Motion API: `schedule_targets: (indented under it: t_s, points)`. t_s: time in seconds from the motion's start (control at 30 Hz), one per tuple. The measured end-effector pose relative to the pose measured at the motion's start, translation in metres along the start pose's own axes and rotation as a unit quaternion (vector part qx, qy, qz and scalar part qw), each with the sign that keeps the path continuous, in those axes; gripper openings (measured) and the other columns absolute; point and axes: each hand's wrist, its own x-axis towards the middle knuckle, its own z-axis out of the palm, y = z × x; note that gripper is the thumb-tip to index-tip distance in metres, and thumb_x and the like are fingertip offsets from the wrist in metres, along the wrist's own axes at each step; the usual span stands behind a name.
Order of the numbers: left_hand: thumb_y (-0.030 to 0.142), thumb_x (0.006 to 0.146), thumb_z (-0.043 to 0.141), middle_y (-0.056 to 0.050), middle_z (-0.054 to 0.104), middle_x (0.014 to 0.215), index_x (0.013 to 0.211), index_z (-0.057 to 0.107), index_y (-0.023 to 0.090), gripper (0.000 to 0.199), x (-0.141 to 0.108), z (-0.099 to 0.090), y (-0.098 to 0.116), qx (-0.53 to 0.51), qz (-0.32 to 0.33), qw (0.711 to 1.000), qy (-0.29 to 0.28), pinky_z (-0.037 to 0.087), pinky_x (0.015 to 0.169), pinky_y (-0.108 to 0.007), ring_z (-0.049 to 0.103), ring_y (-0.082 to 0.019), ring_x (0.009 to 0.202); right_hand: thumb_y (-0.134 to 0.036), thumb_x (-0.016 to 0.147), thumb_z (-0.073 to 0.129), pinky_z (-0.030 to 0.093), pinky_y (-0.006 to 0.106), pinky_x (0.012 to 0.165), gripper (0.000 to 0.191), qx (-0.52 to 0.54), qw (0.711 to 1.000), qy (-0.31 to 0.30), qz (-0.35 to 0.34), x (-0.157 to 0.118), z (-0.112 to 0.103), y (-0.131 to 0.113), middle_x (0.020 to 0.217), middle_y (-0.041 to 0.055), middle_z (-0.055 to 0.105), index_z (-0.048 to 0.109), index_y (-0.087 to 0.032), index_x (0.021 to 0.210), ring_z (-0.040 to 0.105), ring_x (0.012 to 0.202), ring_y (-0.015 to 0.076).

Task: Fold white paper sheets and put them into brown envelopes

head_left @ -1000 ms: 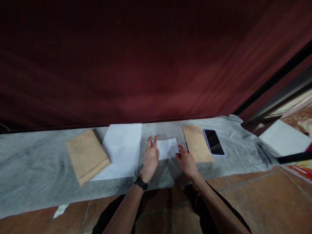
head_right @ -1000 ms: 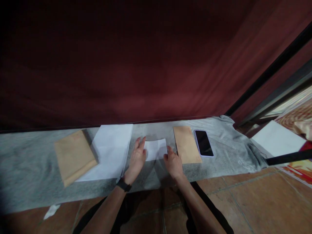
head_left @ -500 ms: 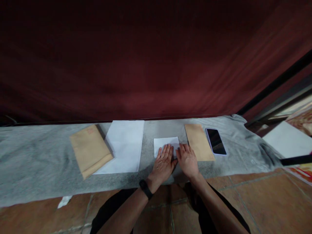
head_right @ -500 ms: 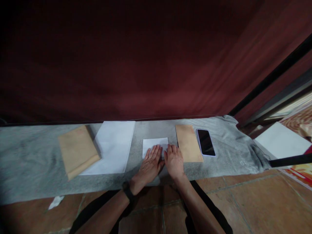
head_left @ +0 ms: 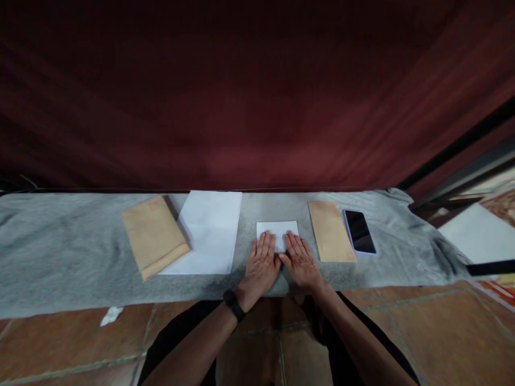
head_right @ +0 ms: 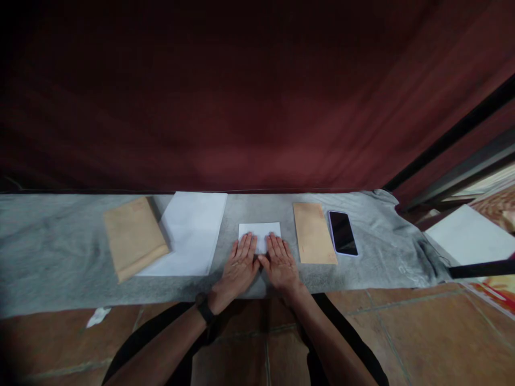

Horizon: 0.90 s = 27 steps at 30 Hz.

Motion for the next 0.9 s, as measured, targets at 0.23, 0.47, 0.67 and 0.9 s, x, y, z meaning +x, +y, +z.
schedule_targets:
  t_s: [0.23,0.47,0.67,0.9]
  points:
    - [0.038,0.100,0.043,-0.018,0.030,0.163,0.157,0.027,0.010,0.066,-0.005,-0.008,-0.013,-0.008,-0.040,0.999,0.014,0.021,0.125,-0.052,0.023,-0.028,0.154,-0.046,0.105,0.038,0.029,0.049,0.122,0.066,-0.021,1.000,0.008,0.021,-0.007,-0.003,0.003,0.162,0.0178,0.033,0.027,-0.009,0.159,0.031,0.151,0.0295]
    - [0.031,0.101,0.039,-0.017,0.029,0.164,0.158,0.024,0.009,0.064,-0.008,-0.017,-0.006,-0.032,-0.002,0.999,0.032,0.021,0.126,-0.051,0.021,-0.027,0.154,-0.045,0.105,0.039,0.029,0.049,0.122,0.067,-0.015,0.999,0.009,0.044,-0.010,-0.003,0.002,0.163,0.0189,0.030,0.025,-0.008,0.159,0.029,0.151,0.0300]
    - [0.034,0.102,0.038,-0.014,0.038,0.161,0.154,0.036,0.012,0.057,-0.020,-0.015,0.004,-0.036,0.104,0.994,-0.014,0.026,0.124,-0.049,0.026,-0.026,0.153,-0.038,0.105,0.038,0.029,0.049,0.122,0.061,-0.015,0.998,0.010,0.058,-0.007,-0.004,-0.002,0.162,0.0187,0.031,0.031,-0.007,0.157,0.030,0.151,0.0298]
    - [0.031,0.099,0.041,-0.018,0.037,0.160,0.152,0.037,0.007,0.059,-0.020,-0.010,0.000,-0.017,0.098,0.995,-0.022,0.030,0.123,-0.048,0.026,-0.027,0.153,-0.045,0.107,0.031,0.027,0.048,0.124,0.060,0.013,1.000,-0.012,0.011,-0.004,-0.012,-0.011,0.161,0.0139,0.035,0.032,-0.013,0.158,0.030,0.151,0.0256]
